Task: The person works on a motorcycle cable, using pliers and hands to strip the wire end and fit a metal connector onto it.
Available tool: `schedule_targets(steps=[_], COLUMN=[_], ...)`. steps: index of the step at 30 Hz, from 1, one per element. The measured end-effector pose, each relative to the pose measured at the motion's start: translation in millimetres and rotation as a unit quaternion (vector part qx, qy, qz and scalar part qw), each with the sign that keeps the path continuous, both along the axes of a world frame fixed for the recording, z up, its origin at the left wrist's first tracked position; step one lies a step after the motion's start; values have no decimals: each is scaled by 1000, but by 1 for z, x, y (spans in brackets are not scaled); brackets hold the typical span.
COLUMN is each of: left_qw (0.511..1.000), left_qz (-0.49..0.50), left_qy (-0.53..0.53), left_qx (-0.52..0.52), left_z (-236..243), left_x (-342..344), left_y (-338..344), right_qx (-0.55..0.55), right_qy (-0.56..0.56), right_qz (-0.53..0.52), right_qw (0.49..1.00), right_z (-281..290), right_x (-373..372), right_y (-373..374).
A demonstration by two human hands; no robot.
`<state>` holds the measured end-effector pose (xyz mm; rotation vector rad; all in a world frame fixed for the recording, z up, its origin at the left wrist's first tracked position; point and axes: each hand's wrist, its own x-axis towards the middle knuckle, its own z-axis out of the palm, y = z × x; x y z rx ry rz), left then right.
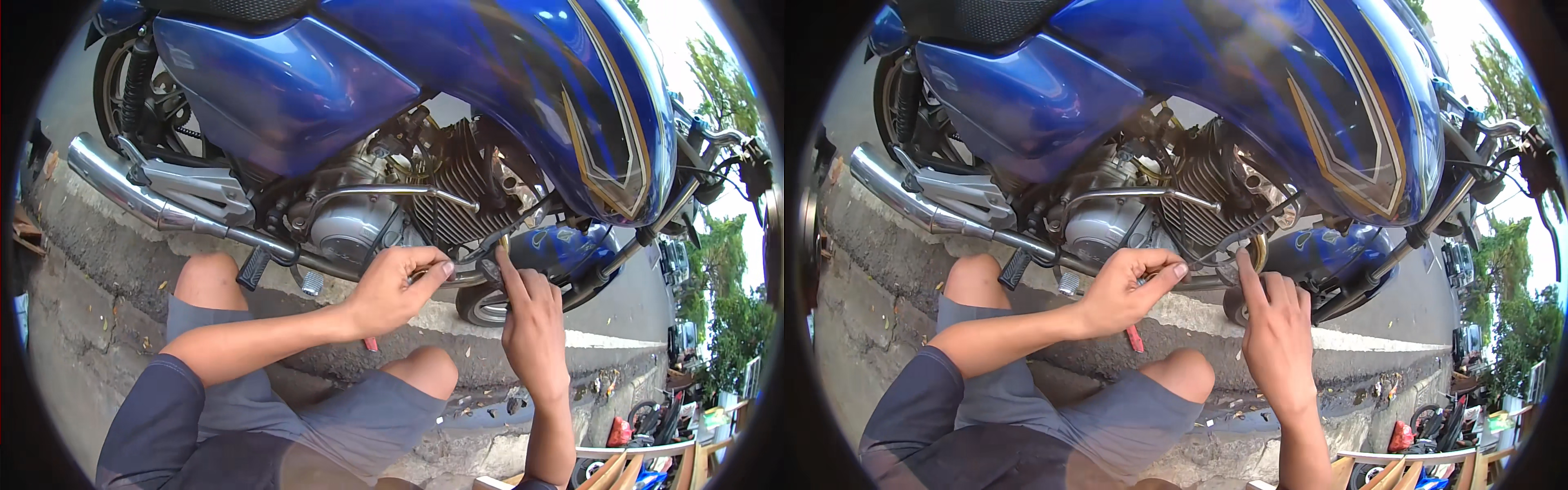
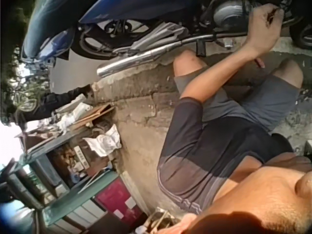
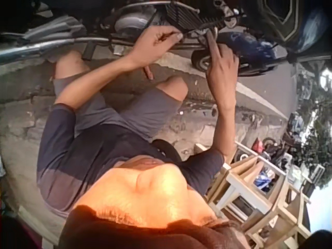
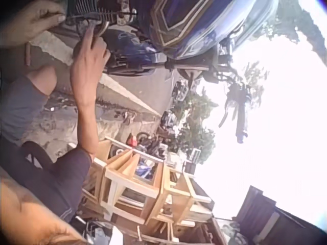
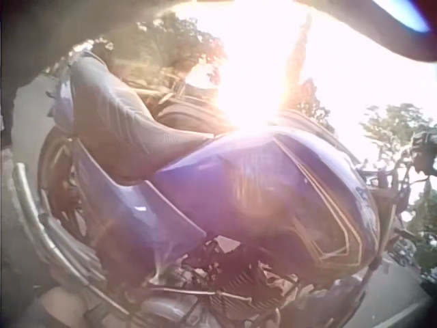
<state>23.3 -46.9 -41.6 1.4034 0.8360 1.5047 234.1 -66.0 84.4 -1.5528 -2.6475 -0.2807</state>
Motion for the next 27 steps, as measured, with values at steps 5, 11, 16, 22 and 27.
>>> schedule_targets(steps=[5,11,16,22,27], left_qw=[958,981,987,989,988], left_qz=[-215,-154,-129,-132,-137], left_qy=[-100,-67,-35,-25,-29], left_qx=[-163,-100,-86,-65,-60], left_z=[26,21,23,22,21], left_x=[-28,-29,-27,-30,-29], left_y=[7,8,8,9,11], right_qx=[213,281,294,274,290], right_qy=[-76,-176,-208,-165,-172], right_qz=[69,140,174,194,217], right_qw=[972,933,916,927,916], right_z=[-10,10,9,5,3], right_x=[1,-11,-9,-7,-2], right_y=[11,41,52,57,62])
